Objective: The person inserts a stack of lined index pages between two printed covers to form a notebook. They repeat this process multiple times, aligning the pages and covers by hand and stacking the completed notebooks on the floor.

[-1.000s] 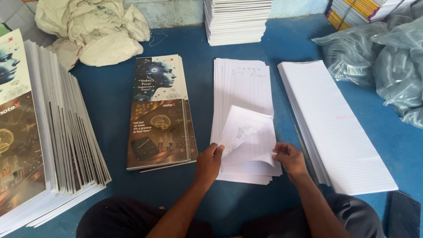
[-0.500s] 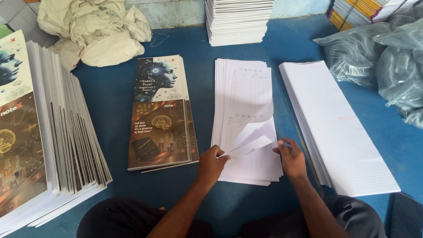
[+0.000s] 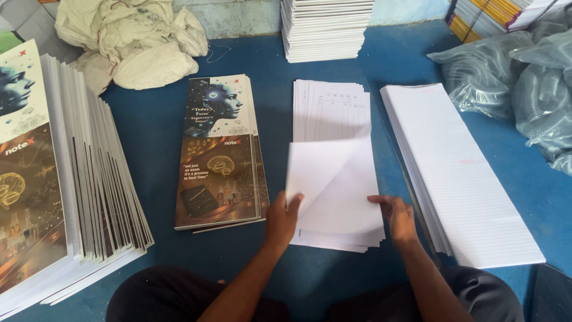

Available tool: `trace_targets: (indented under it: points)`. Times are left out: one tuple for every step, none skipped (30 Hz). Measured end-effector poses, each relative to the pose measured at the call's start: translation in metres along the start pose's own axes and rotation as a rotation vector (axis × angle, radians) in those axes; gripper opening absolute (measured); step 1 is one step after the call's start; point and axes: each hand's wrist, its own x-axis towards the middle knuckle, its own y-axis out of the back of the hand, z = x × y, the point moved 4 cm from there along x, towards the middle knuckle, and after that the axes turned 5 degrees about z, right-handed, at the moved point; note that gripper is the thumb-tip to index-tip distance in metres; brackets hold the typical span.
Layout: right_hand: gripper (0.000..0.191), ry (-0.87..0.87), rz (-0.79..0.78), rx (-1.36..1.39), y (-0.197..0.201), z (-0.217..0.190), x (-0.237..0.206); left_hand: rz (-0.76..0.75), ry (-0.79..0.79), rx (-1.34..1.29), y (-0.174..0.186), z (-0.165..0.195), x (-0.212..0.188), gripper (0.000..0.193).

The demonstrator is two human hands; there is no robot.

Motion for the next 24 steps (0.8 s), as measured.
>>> trace_targets:
  points:
    - [0.057,-0.051,0.034,-0.028,0.001,-0.001,-0.003,0.036,-0.001,-0.045,0.003,-0.002,0.001,0.034]
    - [0.055,-0.051,0.079,-0.086,0.002,-0.005,-0.007,0.067,0.002,-0.073,0.005,-0.003,0.003,0.031]
    - [0.052,-0.049,0.124,-0.145,0.002,-0.009,-0.01,0.097,0.005,-0.1,0.009,-0.005,0.005,0.028]
    - [0.05,-0.047,0.169,-0.205,0.003,-0.013,-0.012,0.128,0.008,-0.128,0.012,-0.006,0.007,0.026]
    - [0.042,-0.1,0.173,-0.206,0.002,-0.015,-0.013,0.153,0.048,-0.111,0.016,-0.008,0.008,0.025]
    - [0.035,-0.153,0.176,-0.208,0.002,-0.017,-0.013,0.178,0.087,-0.092,0.02,-0.01,0.01,0.023]
    - [0.033,-0.206,0.179,-0.209,0.001,-0.016,-0.014,0.202,0.128,-0.073,0.024,-0.012,0.011,0.023]
    - [0.031,-0.187,0.167,-0.232,0.001,-0.018,-0.015,0.203,0.189,-0.17,0.027,-0.015,0.011,0.025]
    - [0.029,-0.168,0.154,-0.255,0.0,-0.02,-0.015,0.204,0.251,-0.266,0.03,-0.018,0.01,0.028]
    - [0.028,-0.149,0.14,-0.277,-0.001,-0.02,-0.016,0.205,0.311,-0.361,0.032,-0.02,0.009,0.031]
    - [0.028,-0.138,0.126,-0.274,-0.001,-0.021,-0.015,0.216,0.353,-0.46,0.034,-0.022,0.007,0.036]
    - [0.029,-0.127,0.112,-0.271,-0.001,-0.021,-0.015,0.227,0.394,-0.559,0.034,-0.023,0.004,0.042]
    - [0.029,-0.116,0.1,-0.268,-0.001,-0.021,-0.015,0.236,0.433,-0.658,0.034,-0.025,0.002,0.048]
    - [0.028,-0.132,0.11,-0.312,0.0,-0.02,-0.015,0.246,0.499,-0.683,0.035,-0.027,0.001,0.047]
    - [0.028,-0.149,0.121,-0.356,0.002,-0.019,-0.015,0.254,0.566,-0.707,0.036,-0.029,0.0,0.047]
    - [0.027,-0.168,0.133,-0.402,0.003,-0.018,-0.016,0.262,0.634,-0.73,0.037,-0.032,-0.002,0.047]
    - [0.027,-0.153,0.134,-0.451,0.005,-0.018,-0.016,0.283,0.646,-0.733,0.04,-0.034,-0.003,0.048]
    - [0.027,-0.137,0.136,-0.499,0.006,-0.018,-0.016,0.304,0.657,-0.736,0.044,-0.036,-0.004,0.049]
    - [0.027,-0.121,0.138,-0.546,0.007,-0.018,-0.016,0.324,0.667,-0.738,0.047,-0.037,-0.004,0.05]
    - [0.026,-0.098,0.137,-0.605,0.007,-0.018,-0.015,0.36,0.707,-0.683,0.051,-0.041,-0.005,0.056]
    - [0.026,-0.074,0.136,-0.663,0.007,-0.019,-0.015,0.397,0.744,-0.628,0.054,-0.044,-0.004,0.063]
    - [0.025,-0.05,0.134,-0.722,0.007,-0.019,-0.014,0.434,0.781,-0.573,0.058,-0.049,-0.004,0.07]
    - [0.025,-0.034,0.14,-0.72,0.007,-0.018,-0.014,0.436,0.764,-0.596,0.059,-0.053,-0.003,0.063]
    - [0.026,-0.017,0.145,-0.718,0.008,-0.018,-0.014,0.439,0.747,-0.618,0.06,-0.058,0.0,0.057]
